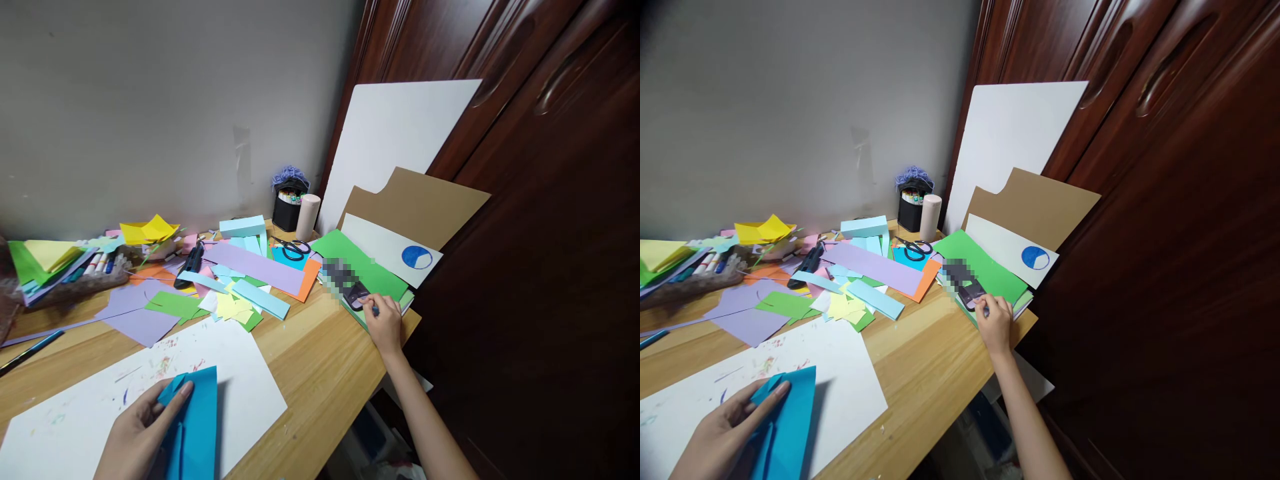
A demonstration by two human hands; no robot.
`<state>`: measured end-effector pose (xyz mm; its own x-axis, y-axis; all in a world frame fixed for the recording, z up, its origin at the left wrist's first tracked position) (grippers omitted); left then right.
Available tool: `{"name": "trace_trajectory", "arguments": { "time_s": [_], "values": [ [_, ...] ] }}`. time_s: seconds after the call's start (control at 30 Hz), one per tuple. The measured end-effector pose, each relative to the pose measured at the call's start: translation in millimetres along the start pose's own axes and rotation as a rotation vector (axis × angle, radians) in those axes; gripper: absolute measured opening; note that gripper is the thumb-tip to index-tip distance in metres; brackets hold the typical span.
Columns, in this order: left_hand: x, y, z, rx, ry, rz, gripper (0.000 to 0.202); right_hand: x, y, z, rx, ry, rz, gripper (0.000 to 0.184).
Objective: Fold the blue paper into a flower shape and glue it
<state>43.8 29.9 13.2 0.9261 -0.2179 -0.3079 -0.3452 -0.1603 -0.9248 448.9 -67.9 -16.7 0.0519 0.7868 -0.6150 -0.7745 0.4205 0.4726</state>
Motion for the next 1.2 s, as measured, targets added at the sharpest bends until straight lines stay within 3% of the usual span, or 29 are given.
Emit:
{"name": "trace_trajectory", "arguments": {
  "time_s": [0.8, 1.2],
  "values": [
    [0.2, -1, 0, 0.001, 0.026, 0.018, 0.062, 0, 1, 2, -0.038, -0.007, 0.065, 0.018],
    [-1.4, 12, 4, 0.088, 0.008, 0.152, 0.061, -2, 5, 3, 0.065, 0.030, 0.123, 0.020]
  ]
}}
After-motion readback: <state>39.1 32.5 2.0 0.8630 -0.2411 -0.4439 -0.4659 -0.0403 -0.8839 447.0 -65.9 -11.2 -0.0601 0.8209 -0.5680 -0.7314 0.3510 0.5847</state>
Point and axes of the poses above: each hand's wrist, its own z-axis towards the middle knuckle, its own x-axis out of the palm, y = z × x, the point moved 1 cm from there along z, towards the middle knuckle, and after that the axes turned 13 degrees about x, right-handed, at the moved point
